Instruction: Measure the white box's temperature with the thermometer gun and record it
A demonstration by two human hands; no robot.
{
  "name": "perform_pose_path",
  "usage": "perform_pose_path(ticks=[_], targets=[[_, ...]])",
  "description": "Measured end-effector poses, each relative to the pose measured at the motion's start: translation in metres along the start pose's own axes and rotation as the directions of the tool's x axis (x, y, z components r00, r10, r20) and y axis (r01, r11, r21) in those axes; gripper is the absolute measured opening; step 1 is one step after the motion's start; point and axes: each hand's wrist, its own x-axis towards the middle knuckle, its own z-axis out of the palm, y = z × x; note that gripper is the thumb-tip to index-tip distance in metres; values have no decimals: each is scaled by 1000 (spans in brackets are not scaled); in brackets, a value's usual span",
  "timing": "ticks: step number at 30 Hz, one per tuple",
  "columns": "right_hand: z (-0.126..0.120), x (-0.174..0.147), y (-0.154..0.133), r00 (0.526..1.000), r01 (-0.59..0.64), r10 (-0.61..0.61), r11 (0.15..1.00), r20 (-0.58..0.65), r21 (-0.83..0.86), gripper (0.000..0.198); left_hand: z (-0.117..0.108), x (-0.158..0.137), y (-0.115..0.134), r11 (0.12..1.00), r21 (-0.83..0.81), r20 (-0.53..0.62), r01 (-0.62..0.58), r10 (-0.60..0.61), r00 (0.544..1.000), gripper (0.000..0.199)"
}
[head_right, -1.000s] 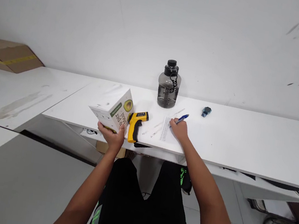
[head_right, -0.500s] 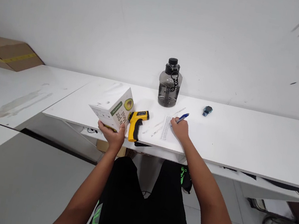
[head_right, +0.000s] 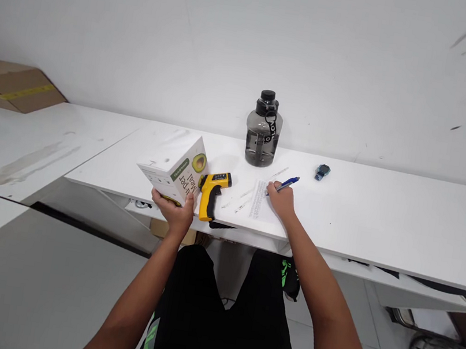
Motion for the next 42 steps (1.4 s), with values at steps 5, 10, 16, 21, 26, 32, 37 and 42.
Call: perform_pose_path(ticks=[5,10,16,21,26,32,37,42], targets=[[1,0,0,1000,-2,2,1000,6,5,35,0,0,0,1000,5,-5,15,-15,1000,106],[1,-1,0,1000,4,-4,1000,10,-2,36,1,-1,-1,1000,-13,-5,18,-18,1000,106],[1,-1,0,1000,18,-19,1000,13,19,41,1,-1,-1,999,-6,6,37,-37,999,107],[-2,-5,-5,1000,17,-16,999,-15,34,47,0,-1,-1,999,15,-6,29,-29,1000,106],[1,-3,0,988,152,-151,985,23,-86,36,1,-1,-3,999,33,-19,31,-30,999,106],[7,3,14,972,215,-206,974,113,-69,44,2,-1,-6,1000,23,-22,-5,5,1000,105],[9,5,14,980,192,-186,978,72,-87,44,2,0,-6,998,51,-35,-34,35,999,104],[16,8,16,978,202,-209,941,2,-271,47,-2,3,4,992,116,-21,-45,48,999,99]])
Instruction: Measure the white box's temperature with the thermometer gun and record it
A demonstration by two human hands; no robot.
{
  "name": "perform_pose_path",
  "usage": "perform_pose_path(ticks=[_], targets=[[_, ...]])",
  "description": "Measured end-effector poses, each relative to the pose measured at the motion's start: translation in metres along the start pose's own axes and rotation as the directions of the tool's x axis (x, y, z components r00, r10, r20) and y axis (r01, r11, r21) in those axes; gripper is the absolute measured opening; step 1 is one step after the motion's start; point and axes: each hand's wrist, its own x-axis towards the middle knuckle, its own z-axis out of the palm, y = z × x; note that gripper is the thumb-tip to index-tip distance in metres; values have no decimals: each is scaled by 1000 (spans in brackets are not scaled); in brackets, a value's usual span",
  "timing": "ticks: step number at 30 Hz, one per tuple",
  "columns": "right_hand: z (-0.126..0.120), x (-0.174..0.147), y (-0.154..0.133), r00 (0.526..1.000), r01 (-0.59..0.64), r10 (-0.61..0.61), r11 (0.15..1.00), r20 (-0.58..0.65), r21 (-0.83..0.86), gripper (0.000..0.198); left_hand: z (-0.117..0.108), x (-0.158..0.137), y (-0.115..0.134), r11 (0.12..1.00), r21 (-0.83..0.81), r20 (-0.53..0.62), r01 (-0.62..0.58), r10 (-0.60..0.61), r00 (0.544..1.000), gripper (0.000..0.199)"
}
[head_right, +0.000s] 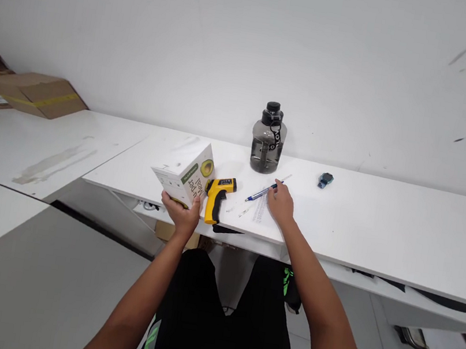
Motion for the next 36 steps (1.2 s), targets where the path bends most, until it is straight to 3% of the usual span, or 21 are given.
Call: perform_pose_path(ticks=[9,15,20,22,24,28,33,36], targets=[[-1,7,-7,985,-69,94,983,142,-167,38,-6,4,12,999,27,-2,-35,35,999,91],[-21,24,-23,916,-163,237,957,324,-241,52,-14,7,21,1000,-9,32,10,-10,999,86],[-15,10,-77,947,-20,116,952,300,-305,54,-18,7,26,999,-23,50,35,-33,998,82],[-3,-5,-106,907,66,73,948,414,-312,62,-20,7,28,999,-22,54,35,-33,998,80],[13,-19,-131,855,82,110,936,506,-341,68,-22,8,32,999,-22,62,42,-40,997,78],[40,-35,-158,837,87,135,924,530,-372,70,-28,8,38,997,-26,86,75,-72,994,80],[49,-31,-159,814,-37,196,957,547,-287,53,-32,8,40,995,-37,105,88,-83,991,79],[45,-24,-153,791,-321,281,947,544,-22,36,-32,8,39,993,-52,117,105,-98,988,79]])
